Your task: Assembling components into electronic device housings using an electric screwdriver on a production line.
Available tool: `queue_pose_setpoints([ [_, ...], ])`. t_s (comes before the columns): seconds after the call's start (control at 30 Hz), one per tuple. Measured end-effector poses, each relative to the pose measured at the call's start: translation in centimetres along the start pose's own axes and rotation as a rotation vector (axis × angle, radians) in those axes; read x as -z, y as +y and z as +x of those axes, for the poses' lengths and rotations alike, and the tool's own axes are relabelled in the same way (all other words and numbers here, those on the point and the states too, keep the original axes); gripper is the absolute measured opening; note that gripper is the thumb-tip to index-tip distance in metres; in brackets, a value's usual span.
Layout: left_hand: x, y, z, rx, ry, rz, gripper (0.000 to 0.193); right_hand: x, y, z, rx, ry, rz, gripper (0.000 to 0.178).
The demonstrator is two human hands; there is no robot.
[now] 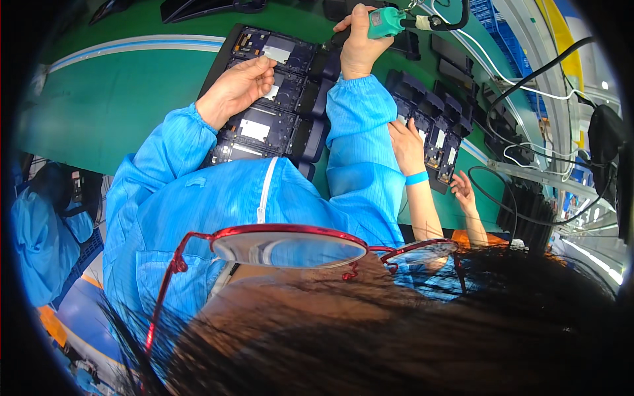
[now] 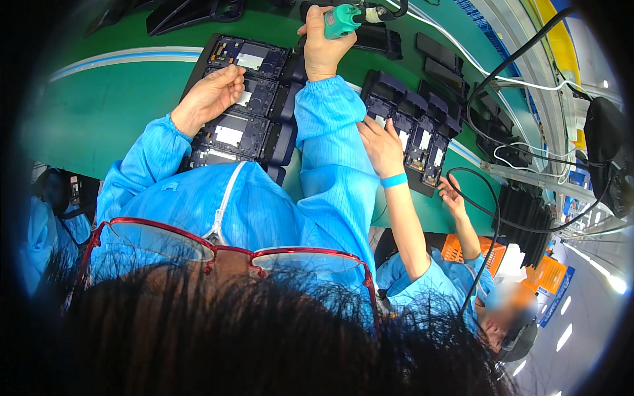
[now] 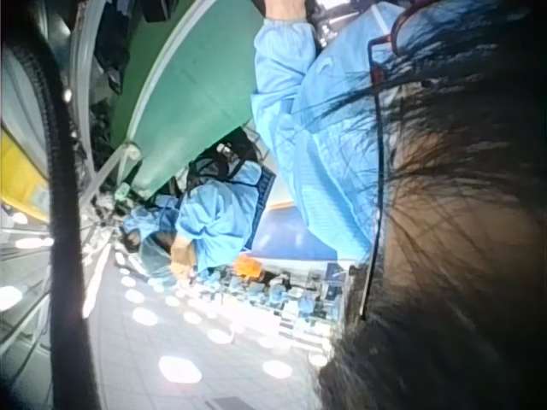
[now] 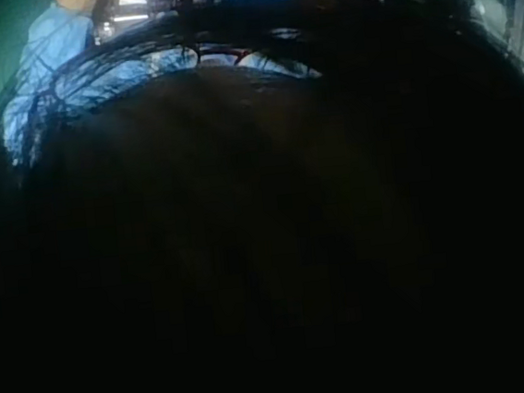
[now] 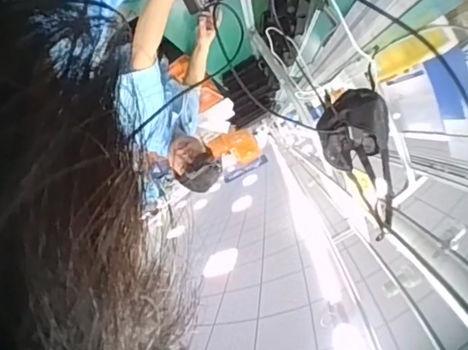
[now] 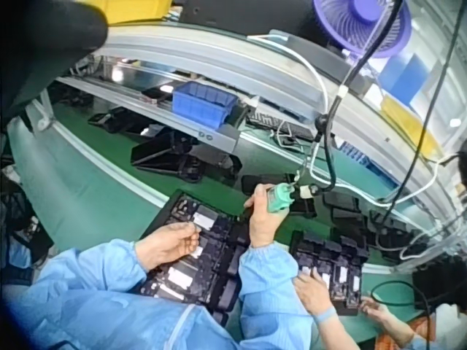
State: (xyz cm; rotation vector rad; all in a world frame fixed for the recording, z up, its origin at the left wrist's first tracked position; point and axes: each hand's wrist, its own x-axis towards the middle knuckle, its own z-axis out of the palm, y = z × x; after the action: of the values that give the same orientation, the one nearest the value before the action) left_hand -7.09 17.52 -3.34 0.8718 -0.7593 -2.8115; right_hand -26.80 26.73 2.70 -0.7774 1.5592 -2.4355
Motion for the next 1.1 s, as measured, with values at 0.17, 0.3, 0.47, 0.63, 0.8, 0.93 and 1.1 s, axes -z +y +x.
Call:
queue_pose_setpoints([
  [0.17,-0.7,-1.1,-1.1,0.002,0.021,0.051,0.027,0.9,-0.9,-0.6,-0.006,-0.014,-0.019,0.016],
  [0.3,-1.3,-1.2,-1.8,-0.004,0.063,0.089,0.025,1.0,-0.4,-1.0,-0.017,-0.037,-0.023,0.018],
  [0.47,-1.0,-0.9,-1.4,0.003,0.113,0.086,0.022,1.0,0.1,-1.0,-0.049,-0.086,-0.044,0.02],
  [0.63,-0.4,-0.7,-0.8,0.003,0.056,0.059,0.021,-0.1,0.4,-0.6,-0.066,-0.154,-0.05,0.023],
  [0.8,0.8,-2.2,-1.0,-0.164,0.023,0.083,0.018,-2.0,-0.7,-0.8,-0.099,-0.006,-0.132,0.019],
  [0.93,-1.6,-2.1,-1.8,-0.081,0.02,0.171,0.026,0.9,-1.0,-1.7,-0.019,-0.056,-0.191,0.017],
  [1.1,-2.3,-1.8,-0.7,-0.027,-0.099,0.044,0.016,0.2,-4.1,-2.5,0.159,-0.1,-0.297,0.017],
])
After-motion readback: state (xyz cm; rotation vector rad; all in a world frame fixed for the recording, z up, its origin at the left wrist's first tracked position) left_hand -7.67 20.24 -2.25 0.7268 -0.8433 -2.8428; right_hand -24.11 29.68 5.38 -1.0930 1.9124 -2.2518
